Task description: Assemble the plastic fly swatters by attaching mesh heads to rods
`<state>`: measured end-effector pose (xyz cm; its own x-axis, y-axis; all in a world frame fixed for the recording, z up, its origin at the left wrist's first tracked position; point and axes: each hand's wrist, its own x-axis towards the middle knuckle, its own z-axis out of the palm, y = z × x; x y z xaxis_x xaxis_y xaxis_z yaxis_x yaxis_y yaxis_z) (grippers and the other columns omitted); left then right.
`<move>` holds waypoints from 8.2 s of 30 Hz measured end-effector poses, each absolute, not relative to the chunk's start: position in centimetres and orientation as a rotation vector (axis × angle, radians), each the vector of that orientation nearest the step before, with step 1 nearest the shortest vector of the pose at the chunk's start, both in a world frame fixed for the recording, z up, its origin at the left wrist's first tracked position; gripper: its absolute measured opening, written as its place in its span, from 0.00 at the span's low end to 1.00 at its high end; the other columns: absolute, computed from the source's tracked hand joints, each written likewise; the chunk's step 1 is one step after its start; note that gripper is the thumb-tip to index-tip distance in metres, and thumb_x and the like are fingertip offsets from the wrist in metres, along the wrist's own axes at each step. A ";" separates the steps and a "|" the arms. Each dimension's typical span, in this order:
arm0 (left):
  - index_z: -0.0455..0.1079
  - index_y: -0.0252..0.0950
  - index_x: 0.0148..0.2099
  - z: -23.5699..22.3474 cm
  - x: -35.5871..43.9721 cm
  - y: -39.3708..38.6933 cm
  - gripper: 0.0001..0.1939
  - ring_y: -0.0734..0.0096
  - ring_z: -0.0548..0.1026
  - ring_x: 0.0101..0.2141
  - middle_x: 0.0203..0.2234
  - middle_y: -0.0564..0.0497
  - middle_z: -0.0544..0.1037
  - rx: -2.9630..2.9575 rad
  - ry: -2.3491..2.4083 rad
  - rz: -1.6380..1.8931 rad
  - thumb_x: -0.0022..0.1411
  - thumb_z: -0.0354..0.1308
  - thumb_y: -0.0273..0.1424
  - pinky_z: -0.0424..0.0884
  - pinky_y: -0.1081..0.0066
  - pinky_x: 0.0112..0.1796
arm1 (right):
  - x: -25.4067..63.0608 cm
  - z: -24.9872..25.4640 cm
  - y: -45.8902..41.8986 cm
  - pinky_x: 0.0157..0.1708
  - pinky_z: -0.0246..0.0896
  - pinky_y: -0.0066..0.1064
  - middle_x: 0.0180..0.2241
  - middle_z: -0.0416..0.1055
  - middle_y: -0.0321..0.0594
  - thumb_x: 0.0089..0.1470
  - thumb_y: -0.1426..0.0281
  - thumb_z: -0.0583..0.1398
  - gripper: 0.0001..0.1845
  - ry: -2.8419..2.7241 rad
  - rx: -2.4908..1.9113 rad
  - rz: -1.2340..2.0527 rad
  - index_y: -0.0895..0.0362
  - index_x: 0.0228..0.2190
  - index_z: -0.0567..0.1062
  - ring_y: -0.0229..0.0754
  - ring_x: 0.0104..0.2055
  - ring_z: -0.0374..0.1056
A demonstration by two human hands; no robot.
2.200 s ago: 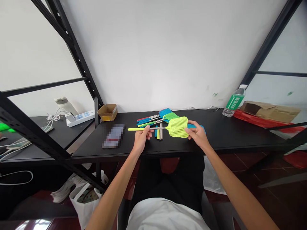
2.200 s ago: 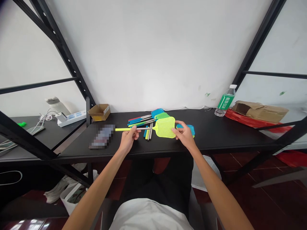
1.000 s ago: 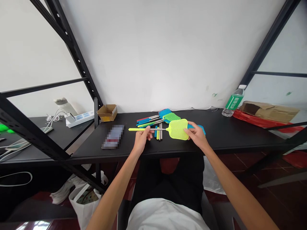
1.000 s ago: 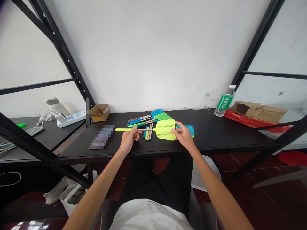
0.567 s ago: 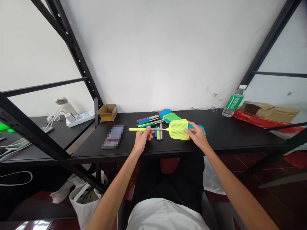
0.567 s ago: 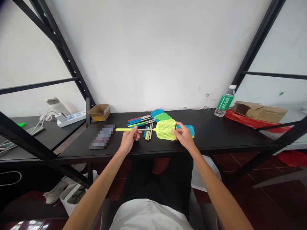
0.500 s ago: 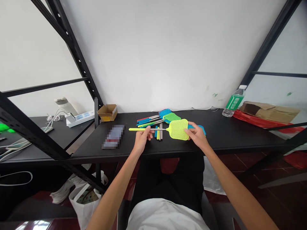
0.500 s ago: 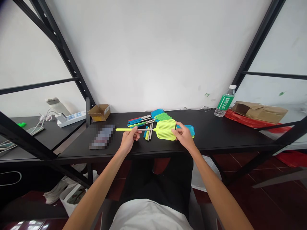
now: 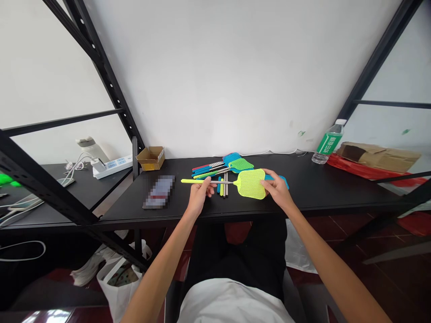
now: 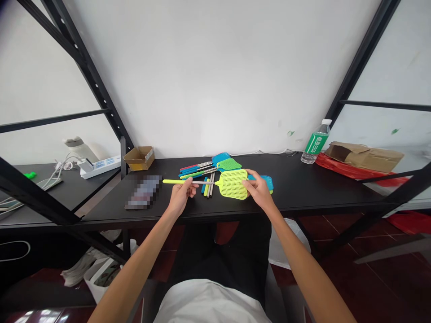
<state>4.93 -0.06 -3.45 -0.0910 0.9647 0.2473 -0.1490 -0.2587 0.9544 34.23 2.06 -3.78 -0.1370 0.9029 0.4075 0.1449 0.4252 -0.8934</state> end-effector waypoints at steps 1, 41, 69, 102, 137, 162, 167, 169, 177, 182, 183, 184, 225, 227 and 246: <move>0.76 0.31 0.27 -3.5 4.9 0.0 0.23 0.77 0.65 0.19 0.17 0.50 0.72 1.227 1.006 1.527 0.60 0.59 0.48 0.62 0.73 0.23 | 34.2 -3.8 2.1 0.21 0.60 0.30 0.19 0.66 0.31 0.56 0.61 0.58 0.27 -1.584 -0.940 0.865 0.54 0.56 0.67 0.39 0.20 0.63; 0.76 0.32 0.26 -3.9 4.8 0.2 0.24 0.76 0.65 0.19 0.16 0.50 0.70 1.145 1.030 1.601 0.60 0.58 0.49 0.61 0.72 0.23 | 34.4 -4.2 2.3 0.30 0.67 0.32 0.49 0.70 0.46 0.56 0.60 0.60 0.19 -1.666 -0.867 0.768 0.52 0.49 0.73 0.43 0.35 0.70; 0.76 0.31 0.26 -4.0 4.6 0.3 0.24 0.78 0.65 0.18 0.15 0.50 0.70 1.172 1.004 1.563 0.60 0.58 0.48 0.59 0.75 0.20 | 34.6 -4.6 2.8 0.32 0.67 0.34 0.50 0.71 0.45 0.53 0.61 0.63 0.16 -1.647 -0.867 0.672 0.52 0.43 0.78 0.46 0.40 0.69; 0.78 0.30 0.31 -3.9 4.7 0.1 0.24 0.79 0.62 0.19 0.18 0.51 0.69 1.186 0.970 1.590 0.61 0.59 0.48 0.57 0.75 0.21 | 34.3 -3.7 1.9 0.24 0.59 0.32 0.23 0.71 0.38 0.55 0.55 0.62 0.18 -1.750 -0.952 0.812 0.58 0.30 0.77 0.38 0.21 0.64; 0.78 0.31 0.30 -4.2 4.6 0.3 0.25 0.79 0.63 0.18 0.18 0.51 0.71 1.179 0.992 1.606 0.58 0.60 0.51 0.59 0.72 0.22 | 34.1 -3.7 1.6 0.24 0.64 0.31 0.22 0.70 0.33 0.58 0.61 0.60 0.39 -1.693 -0.883 0.834 0.53 0.66 0.53 0.40 0.22 0.66; 0.75 0.31 0.28 -4.1 4.5 0.5 0.24 0.79 0.62 0.17 0.17 0.52 0.69 1.027 0.969 1.682 0.58 0.60 0.50 0.58 0.72 0.22 | 33.8 -4.7 1.6 0.24 0.64 0.31 0.50 0.67 0.44 0.54 0.72 0.57 0.25 -1.851 -0.869 0.261 0.48 0.54 0.66 0.38 0.30 0.68; 0.76 0.31 0.27 -4.1 4.6 0.5 0.22 0.79 0.61 0.17 0.16 0.52 0.69 1.033 0.947 1.662 0.58 0.61 0.47 0.57 0.73 0.21 | 33.7 -4.2 1.2 0.23 0.63 0.31 0.50 0.66 0.45 0.55 0.74 0.55 0.21 -1.885 -0.848 0.197 0.49 0.49 0.71 0.37 0.29 0.66; 0.75 0.31 0.25 -4.1 4.6 0.5 0.22 0.79 0.62 0.17 0.15 0.52 0.68 1.032 0.964 1.646 0.58 0.61 0.47 0.57 0.72 0.21 | 33.7 -4.1 1.1 0.23 0.63 0.32 0.50 0.66 0.46 0.56 0.73 0.55 0.20 -1.888 -0.858 0.199 0.49 0.50 0.71 0.38 0.29 0.66; 0.73 0.33 0.22 -3.6 4.8 -0.1 0.22 0.77 0.64 0.17 0.13 0.52 0.66 1.116 1.005 1.547 0.59 0.60 0.45 0.61 0.73 0.22 | 33.7 -3.9 1.0 0.23 0.62 0.32 0.48 0.66 0.47 0.57 0.66 0.60 0.16 -1.892 -0.895 0.215 0.49 0.47 0.75 0.42 0.33 0.67; 0.73 0.33 0.22 -3.6 4.8 -0.2 0.22 0.77 0.64 0.17 0.13 0.52 0.67 1.138 0.975 1.547 0.59 0.60 0.44 0.61 0.73 0.22 | 33.7 -3.7 1.0 0.24 0.61 0.31 0.49 0.66 0.46 0.56 0.69 0.59 0.16 -1.883 -0.879 0.234 0.48 0.47 0.76 0.43 0.34 0.66; 0.73 0.33 0.22 -3.6 4.8 -0.3 0.21 0.77 0.64 0.17 0.13 0.52 0.67 1.138 0.970 1.553 0.59 0.60 0.44 0.61 0.73 0.22 | 33.7 -3.7 1.0 0.24 0.61 0.31 0.49 0.66 0.46 0.56 0.69 0.59 0.16 -1.880 -0.879 0.237 0.49 0.47 0.76 0.42 0.33 0.66; 0.73 0.33 0.22 -3.5 4.9 -0.3 0.21 0.77 0.64 0.17 0.13 0.52 0.67 1.137 0.966 1.559 0.59 0.61 0.44 0.61 0.73 0.22 | 33.7 -3.7 1.0 0.24 0.61 0.31 0.49 0.66 0.46 0.56 0.69 0.59 0.16 -1.876 -0.882 0.240 0.49 0.47 0.76 0.42 0.33 0.66; 0.75 0.31 0.26 -3.5 4.9 -0.2 0.24 0.78 0.64 0.19 0.16 0.51 0.69 1.237 0.950 1.549 0.60 0.60 0.48 0.60 0.75 0.22 | 34.0 -3.7 1.7 0.26 0.56 0.31 0.32 0.73 0.40 0.54 0.65 0.63 0.08 -1.855 -0.959 0.322 0.53 0.37 0.79 0.43 0.30 0.66; 0.76 0.31 0.26 -3.6 4.9 -0.2 0.24 0.79 0.64 0.19 0.16 0.51 0.69 1.237 0.949 1.549 0.60 0.60 0.47 0.60 0.75 0.22 | 33.9 -3.6 1.6 0.26 0.56 0.31 0.30 0.73 0.40 0.56 0.61 0.63 0.10 -1.857 -0.974 0.325 0.53 0.36 0.80 0.43 0.29 0.66; 0.77 0.32 0.31 -3.2 5.0 -0.6 0.22 0.79 0.64 0.19 0.19 0.51 0.71 1.334 0.906 1.499 0.62 0.58 0.47 0.60 0.75 0.22 | 34.1 -4.3 1.8 0.19 0.47 0.31 0.13 0.62 0.35 0.57 0.46 0.56 0.30 -1.866 -1.106 0.361 0.55 0.15 0.64 0.37 0.17 0.56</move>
